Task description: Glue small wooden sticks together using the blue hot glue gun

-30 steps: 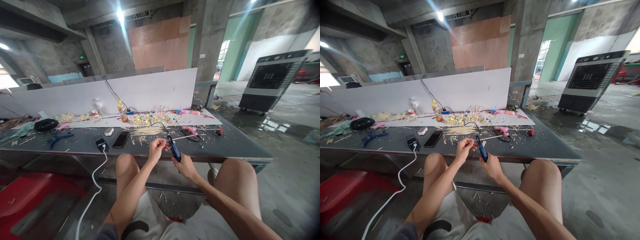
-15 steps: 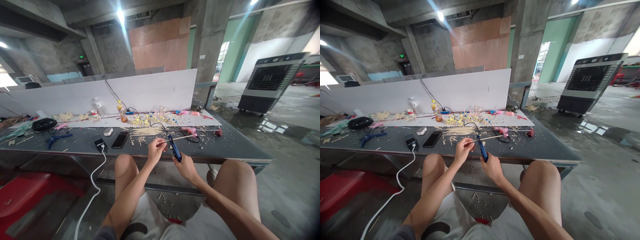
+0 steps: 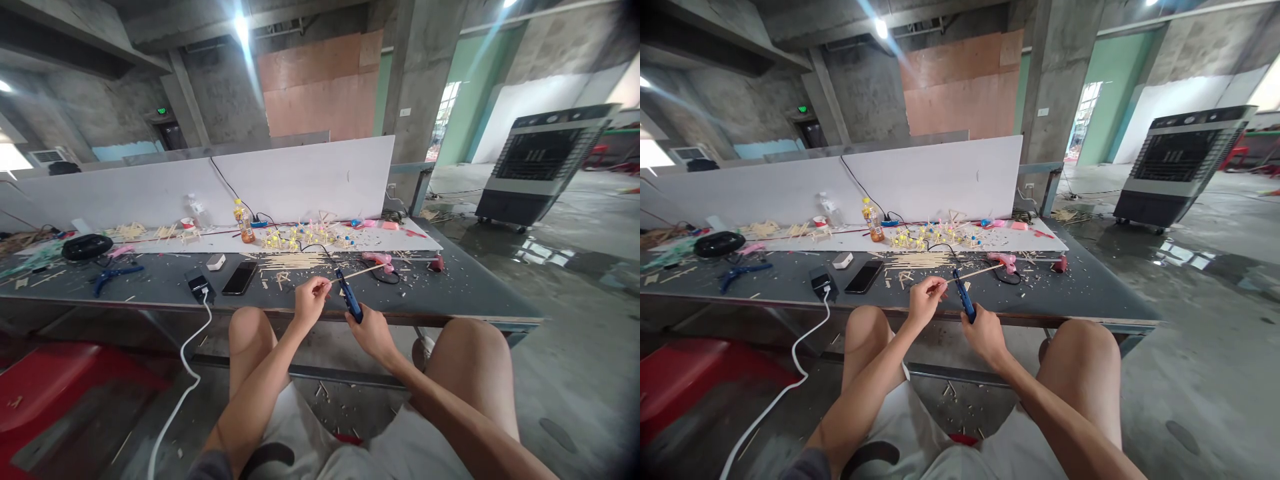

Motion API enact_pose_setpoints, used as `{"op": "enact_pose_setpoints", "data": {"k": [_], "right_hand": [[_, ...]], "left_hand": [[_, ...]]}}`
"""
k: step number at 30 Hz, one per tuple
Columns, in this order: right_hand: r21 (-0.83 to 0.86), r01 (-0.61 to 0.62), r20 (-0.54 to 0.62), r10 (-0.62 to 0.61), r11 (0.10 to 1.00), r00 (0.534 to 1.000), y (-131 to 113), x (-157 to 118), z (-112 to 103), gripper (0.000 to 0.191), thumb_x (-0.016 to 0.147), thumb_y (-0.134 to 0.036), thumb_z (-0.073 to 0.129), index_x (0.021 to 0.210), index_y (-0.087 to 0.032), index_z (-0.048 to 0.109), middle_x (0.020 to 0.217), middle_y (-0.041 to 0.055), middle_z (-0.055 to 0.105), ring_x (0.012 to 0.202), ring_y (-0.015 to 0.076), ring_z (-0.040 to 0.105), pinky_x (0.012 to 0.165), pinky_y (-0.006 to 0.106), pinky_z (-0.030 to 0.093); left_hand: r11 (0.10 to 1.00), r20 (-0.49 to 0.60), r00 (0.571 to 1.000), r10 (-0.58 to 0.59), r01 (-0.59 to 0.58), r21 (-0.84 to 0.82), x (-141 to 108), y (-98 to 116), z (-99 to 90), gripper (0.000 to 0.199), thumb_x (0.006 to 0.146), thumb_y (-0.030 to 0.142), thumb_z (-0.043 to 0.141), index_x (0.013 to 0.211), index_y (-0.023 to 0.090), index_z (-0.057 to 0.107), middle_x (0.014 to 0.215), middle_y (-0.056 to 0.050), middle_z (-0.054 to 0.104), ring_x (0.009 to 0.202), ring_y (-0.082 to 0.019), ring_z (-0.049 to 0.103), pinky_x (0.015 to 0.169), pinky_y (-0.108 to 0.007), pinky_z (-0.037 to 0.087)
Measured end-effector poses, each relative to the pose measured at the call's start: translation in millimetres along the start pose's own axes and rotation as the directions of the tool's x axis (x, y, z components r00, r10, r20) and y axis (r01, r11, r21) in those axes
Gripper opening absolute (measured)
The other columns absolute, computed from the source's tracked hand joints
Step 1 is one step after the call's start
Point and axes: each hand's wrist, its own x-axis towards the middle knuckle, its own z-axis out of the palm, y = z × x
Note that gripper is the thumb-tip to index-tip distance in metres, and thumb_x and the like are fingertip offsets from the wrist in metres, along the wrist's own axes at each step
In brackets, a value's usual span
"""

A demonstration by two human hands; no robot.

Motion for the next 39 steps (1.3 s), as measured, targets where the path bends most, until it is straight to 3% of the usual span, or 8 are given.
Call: {"op": "enact_pose_setpoints", "data": {"k": [39], "right_hand": [[0.016, 0.011, -0.043, -0.010, 1.000, 0.999, 2.9, -0.3, 0.1, 0.020, 0.092, -0.036, 0.052, 0.084, -0.019, 0.060, 0.072, 0.0071, 0.068, 0.065, 0.0193, 0.061, 0.059, 0.026, 0.029]], "left_hand": [[0.996, -0.021, 0.999, 0.036, -0.035, 0.085, -0.9, -6.0, 0.0, 0.024, 0.093, 0.042, 0.057, 0.086, 0.019, 0.064, 0.072, -0.003, 0.068, 0.058, -0.016, 0.067, 0.052, -0.024, 0.048]]}}
